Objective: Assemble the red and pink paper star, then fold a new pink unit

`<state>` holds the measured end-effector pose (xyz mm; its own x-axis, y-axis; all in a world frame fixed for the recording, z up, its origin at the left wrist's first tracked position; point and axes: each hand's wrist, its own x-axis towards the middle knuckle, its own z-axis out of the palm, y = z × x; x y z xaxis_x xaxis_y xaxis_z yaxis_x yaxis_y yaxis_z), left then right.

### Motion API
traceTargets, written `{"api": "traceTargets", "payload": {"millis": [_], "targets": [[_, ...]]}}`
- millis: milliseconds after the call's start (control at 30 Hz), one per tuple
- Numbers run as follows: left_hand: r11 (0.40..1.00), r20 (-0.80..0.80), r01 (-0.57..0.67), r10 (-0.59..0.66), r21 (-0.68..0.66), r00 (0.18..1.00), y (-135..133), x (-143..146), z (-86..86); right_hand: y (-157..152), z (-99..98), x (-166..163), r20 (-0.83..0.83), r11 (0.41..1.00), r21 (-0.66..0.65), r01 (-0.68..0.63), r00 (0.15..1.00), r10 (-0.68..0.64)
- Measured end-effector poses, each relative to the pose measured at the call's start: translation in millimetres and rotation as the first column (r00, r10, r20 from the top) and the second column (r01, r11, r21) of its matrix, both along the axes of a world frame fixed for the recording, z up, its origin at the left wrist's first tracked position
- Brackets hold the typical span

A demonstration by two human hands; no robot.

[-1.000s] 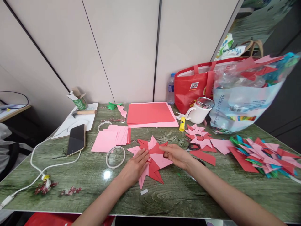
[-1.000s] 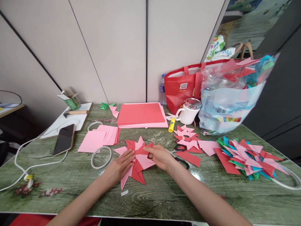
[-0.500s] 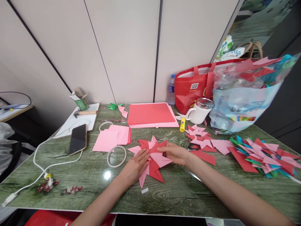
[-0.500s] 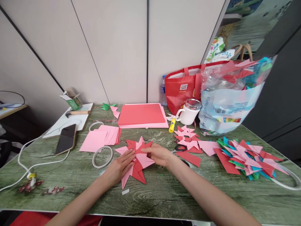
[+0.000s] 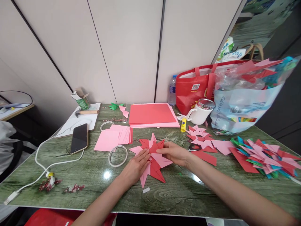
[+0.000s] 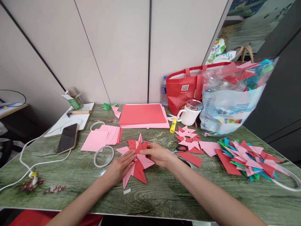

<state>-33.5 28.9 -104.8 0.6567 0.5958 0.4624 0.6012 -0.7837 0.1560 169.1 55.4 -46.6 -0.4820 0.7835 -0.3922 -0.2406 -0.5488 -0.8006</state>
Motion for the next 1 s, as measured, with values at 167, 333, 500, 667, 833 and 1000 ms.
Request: {"api": "traceTargets", "payload": {"millis": [167, 333, 500, 667, 833, 1000], "targets": [[1.0, -0.008, -0.007, 0.006, -0.03, 1.0, 0, -1, -1.2, -3, -5.6, -4, -0.009, 0.999, -0.011, 0.037, 0.999, -0.037], [0.998, 0.004, -0.002, 0.002, -0.06, 1.0, -1, -2, -0.3, -6, -12.5, -8, -0.06, 0.998, -0.018, 0.062, 0.996, -0.063], [0.997, 0.009, 0.001, 0.0, -0.078, 1.0, -1, -3, 1.8, -4, -19.3, -7, -0.074, 0.996, -0.042, 0.076, 0.994, -0.079], [0.997, -0.009, 0.02, -0.02, -0.073, 1.0, 0, -3, 2.7, -2, -26.5, -7, -0.1, 0.988, -0.11, 0.106, 0.988, -0.117], [0.997, 0.005, 0.029, -0.028, -0.068, 1.0, 2, -3, -0.6, 0, -27.4, -8, -0.088, 0.987, -0.133, 0.088, 0.991, -0.1], [0.997, -0.009, 0.021, -0.022, -0.072, 1.0, 3, -2, 0.0, 1, -26.4, -11, -0.071, 0.983, -0.145, 0.108, 0.99, -0.12]]}}
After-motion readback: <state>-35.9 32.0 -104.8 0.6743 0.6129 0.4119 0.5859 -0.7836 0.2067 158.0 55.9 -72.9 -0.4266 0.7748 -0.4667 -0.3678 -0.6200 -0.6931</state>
